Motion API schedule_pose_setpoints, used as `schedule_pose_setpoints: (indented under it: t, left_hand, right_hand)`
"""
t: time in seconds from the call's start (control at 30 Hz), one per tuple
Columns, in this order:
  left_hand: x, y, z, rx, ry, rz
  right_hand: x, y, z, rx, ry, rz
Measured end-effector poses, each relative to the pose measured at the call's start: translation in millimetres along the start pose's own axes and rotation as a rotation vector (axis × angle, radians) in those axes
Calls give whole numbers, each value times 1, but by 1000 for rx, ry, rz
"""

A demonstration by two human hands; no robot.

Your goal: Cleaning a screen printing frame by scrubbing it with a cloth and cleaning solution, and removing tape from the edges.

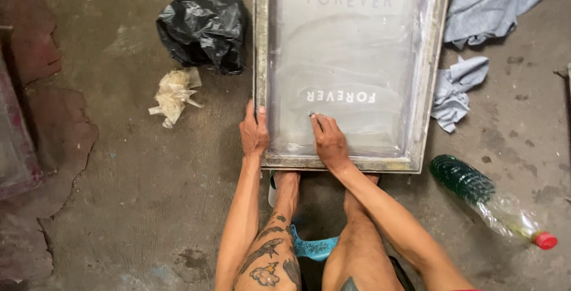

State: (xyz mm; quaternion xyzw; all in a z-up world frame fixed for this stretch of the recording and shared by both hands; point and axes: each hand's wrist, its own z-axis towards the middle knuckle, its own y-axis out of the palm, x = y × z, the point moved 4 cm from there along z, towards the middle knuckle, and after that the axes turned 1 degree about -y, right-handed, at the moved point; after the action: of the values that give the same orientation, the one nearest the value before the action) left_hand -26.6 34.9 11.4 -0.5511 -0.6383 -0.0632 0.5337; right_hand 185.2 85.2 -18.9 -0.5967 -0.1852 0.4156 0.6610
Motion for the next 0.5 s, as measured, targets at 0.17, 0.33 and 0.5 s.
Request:
schedule_pose_setpoints:
  t: [0.17,0.33,0.5]
  left_hand:
    - [7,3,-3,26,8,66]
    - [-23,11,8,35,39,66]
    - [-47,17,9,64,78,87]
  right_hand:
    - [-63,76,-13,30,-88,187]
    - [51,28,-60,-122,51,186]
    - [63,25,-79,-144,152,112]
